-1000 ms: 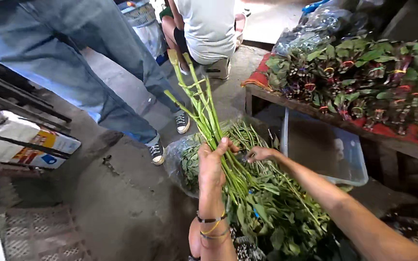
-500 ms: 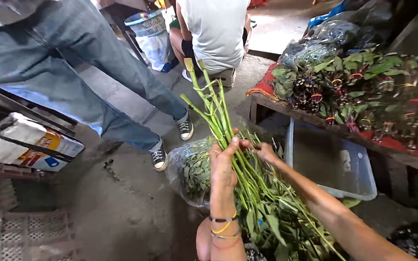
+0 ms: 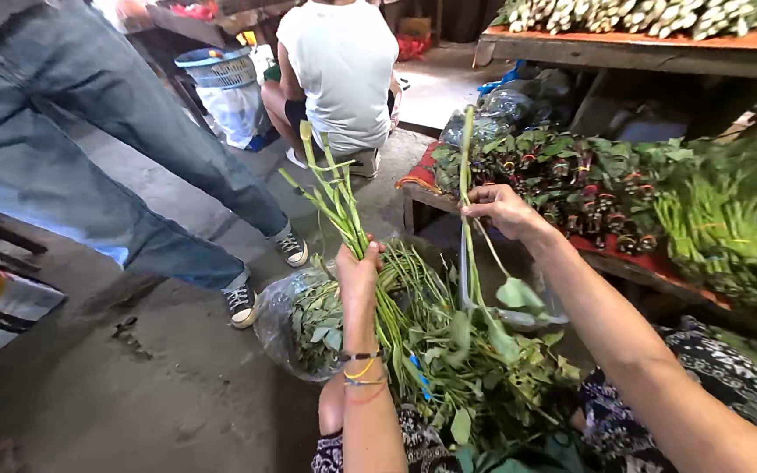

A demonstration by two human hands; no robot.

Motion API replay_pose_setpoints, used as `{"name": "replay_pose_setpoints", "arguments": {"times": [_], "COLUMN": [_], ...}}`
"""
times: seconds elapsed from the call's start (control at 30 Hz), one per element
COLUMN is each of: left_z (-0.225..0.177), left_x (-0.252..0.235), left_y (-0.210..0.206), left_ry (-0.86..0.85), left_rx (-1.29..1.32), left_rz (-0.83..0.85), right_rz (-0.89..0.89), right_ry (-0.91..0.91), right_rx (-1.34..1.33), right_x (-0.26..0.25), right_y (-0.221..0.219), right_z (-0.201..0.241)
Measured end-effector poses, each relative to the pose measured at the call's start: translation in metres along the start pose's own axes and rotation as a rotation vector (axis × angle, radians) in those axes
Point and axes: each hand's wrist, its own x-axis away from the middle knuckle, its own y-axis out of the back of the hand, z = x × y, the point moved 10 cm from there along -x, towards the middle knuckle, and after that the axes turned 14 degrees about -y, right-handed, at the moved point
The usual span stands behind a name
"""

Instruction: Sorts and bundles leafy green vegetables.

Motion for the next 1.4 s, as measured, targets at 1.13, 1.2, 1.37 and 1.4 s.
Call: {"name": "replay_pose_setpoints", "arguments": {"times": [1.13,1.2,1.37,1.4], "left_z": [0.04,0.037,0.034,0.034], "left_x": [0.039,0.039,0.028,0.027], "left_y": [-0.095,-0.094,-0.08,-0.075], "left_ry": [0.343,0.332,0.285,0.285], "left_rx": [0.34,0.357,0.273,0.243], "left_rz": [0.383,0.392,0.35,0.343], "right_rz": [-0.259,-0.397,-0.608,-0.645], "right_ry": [0.806,1.036,1.338,1.264], "right_rx": [0.974,1.114,1.091,1.057], "right_x": [0.052,0.057,0.042,0.027], "right_y": [-0.081,-0.08,-0.08,-0.075], "right_z": [0.048,0.051,0.047,0.044]}}
